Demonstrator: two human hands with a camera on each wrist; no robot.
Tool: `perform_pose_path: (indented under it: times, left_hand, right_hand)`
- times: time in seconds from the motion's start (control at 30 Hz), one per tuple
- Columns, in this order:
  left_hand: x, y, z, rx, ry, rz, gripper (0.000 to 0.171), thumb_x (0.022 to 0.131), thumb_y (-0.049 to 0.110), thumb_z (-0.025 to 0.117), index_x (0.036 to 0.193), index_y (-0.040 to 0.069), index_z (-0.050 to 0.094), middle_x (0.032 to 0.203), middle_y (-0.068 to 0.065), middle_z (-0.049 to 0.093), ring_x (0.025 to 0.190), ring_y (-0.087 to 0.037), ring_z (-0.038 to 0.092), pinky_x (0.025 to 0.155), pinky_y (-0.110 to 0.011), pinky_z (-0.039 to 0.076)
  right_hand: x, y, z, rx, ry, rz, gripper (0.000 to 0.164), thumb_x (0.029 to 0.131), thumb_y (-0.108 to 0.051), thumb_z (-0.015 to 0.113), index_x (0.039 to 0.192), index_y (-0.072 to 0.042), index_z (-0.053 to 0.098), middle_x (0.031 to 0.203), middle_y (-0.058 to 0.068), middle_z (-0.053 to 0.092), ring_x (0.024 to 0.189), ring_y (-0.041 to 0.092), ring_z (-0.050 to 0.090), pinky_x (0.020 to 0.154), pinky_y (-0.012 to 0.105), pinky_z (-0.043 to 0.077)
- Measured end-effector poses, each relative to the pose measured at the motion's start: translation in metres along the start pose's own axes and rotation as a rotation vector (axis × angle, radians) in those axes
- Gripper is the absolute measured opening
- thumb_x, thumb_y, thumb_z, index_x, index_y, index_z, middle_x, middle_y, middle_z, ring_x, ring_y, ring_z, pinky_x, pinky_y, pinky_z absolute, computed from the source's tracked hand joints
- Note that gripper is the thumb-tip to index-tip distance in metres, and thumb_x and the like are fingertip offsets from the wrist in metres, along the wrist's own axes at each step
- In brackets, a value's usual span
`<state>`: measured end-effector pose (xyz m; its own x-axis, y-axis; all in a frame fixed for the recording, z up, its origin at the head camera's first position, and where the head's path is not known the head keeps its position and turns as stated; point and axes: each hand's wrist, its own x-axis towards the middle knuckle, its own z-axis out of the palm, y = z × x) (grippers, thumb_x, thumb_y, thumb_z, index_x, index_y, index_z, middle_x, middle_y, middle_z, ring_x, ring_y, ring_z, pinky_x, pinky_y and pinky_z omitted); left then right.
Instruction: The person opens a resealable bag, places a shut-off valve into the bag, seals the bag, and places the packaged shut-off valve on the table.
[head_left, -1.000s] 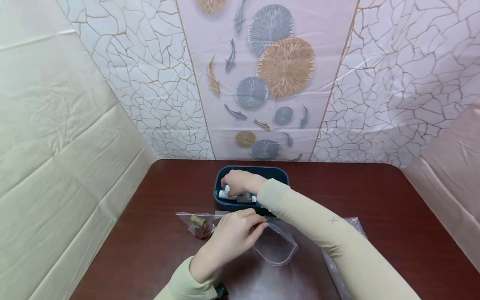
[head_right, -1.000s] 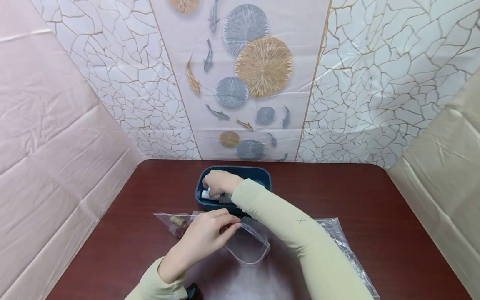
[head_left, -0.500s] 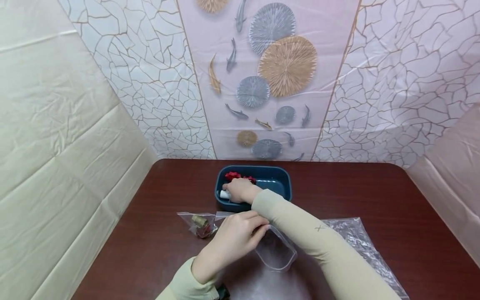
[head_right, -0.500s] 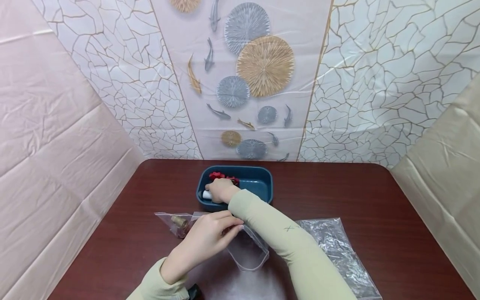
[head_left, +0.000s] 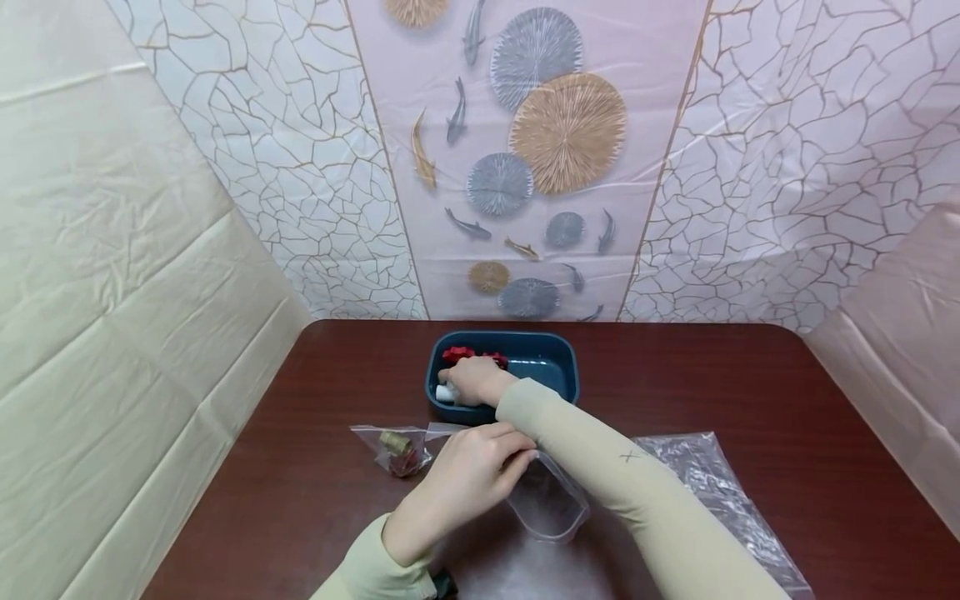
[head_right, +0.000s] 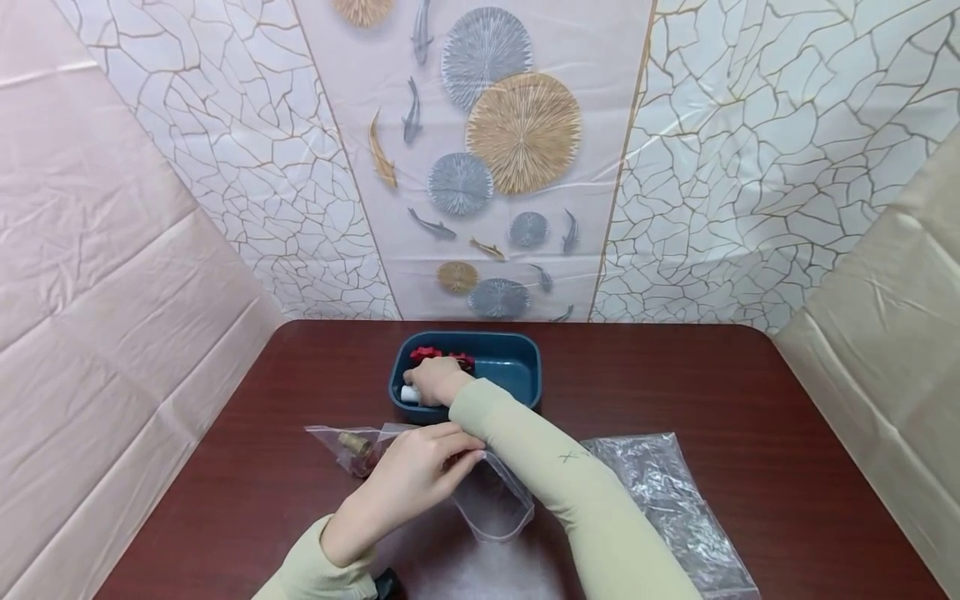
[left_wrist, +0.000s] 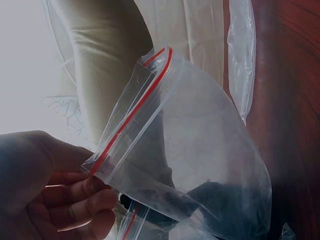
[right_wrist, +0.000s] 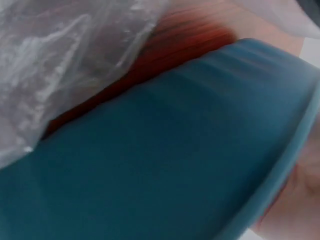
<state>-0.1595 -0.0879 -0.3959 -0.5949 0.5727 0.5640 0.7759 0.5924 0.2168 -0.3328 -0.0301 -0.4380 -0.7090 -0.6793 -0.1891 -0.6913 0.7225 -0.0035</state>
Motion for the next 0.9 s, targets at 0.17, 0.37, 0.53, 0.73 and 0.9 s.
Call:
perform_pose_path:
  times: [0.17, 0.37, 0.53, 0.73, 0.9]
  left_hand:
    - [0.0, 0.0, -0.001, -0.007, -0.006, -0.004, 0.004, 0.093, 0.017, 0.073, 0.095, 0.015, 0.076, 0.087, 0.007, 0.068, 0.074, -0.005, 0.063, 0.065, -0.021, 0.051]
    - [0.001, 0.0, 0.0, -0.003, -0.005, -0.006, 0.004, 0.092, 0.017, 0.074, 0.095, 0.015, 0.077, 0.081, 0.007, 0.064, 0.067, -0.004, 0.057, 0.059, -0.018, 0.045]
    - [0.0, 0.001, 0.0, 0.006, -0.007, -0.014, 0.005, 0.093, 0.017, 0.073, 0.095, 0.015, 0.077, 0.078, 0.007, 0.063, 0.063, -0.003, 0.055, 0.057, -0.017, 0.044]
    - [0.0, 0.002, -0.001, -0.01, -0.017, -0.024, 0.005, 0.093, 0.017, 0.073, 0.095, 0.014, 0.077, 0.08, 0.007, 0.064, 0.064, -0.003, 0.056, 0.058, -0.017, 0.044]
    - [0.001, 0.002, -0.002, -0.012, -0.015, -0.02, 0.005, 0.093, 0.016, 0.073, 0.095, 0.013, 0.077, 0.08, 0.007, 0.064, 0.062, -0.002, 0.053, 0.056, -0.015, 0.041]
  right_hand:
    - [-0.002, -0.002, -0.007, -0.006, -0.041, -0.001, 0.02, 0.098, -0.024, 0.061, 0.118, -0.026, 0.064, 0.098, 0.003, 0.067, 0.082, 0.019, 0.061, 0.068, 0.039, 0.052]
    - [-0.008, 0.009, -0.022, 0.19, -0.1, -0.036, 0.025, 0.097, -0.032, 0.064, 0.121, -0.027, 0.062, 0.097, -0.002, 0.063, 0.079, 0.017, 0.057, 0.071, 0.034, 0.046]
    - [-0.014, 0.019, -0.034, 0.465, -0.163, -0.089, 0.025, 0.101, -0.03, 0.058, 0.125, -0.022, 0.06, 0.099, 0.0, 0.063, 0.079, 0.019, 0.057, 0.075, 0.034, 0.046]
    - [-0.016, 0.023, -0.036, 0.636, -0.145, -0.075, 0.03, 0.102, -0.029, 0.058, 0.128, -0.014, 0.06, 0.098, 0.007, 0.068, 0.077, 0.023, 0.065, 0.079, 0.043, 0.054]
    - [-0.016, 0.022, -0.037, 0.512, -0.041, -0.037, 0.039, 0.101, -0.037, 0.061, 0.131, -0.013, 0.06, 0.099, 0.001, 0.065, 0.076, 0.016, 0.061, 0.076, 0.034, 0.049]
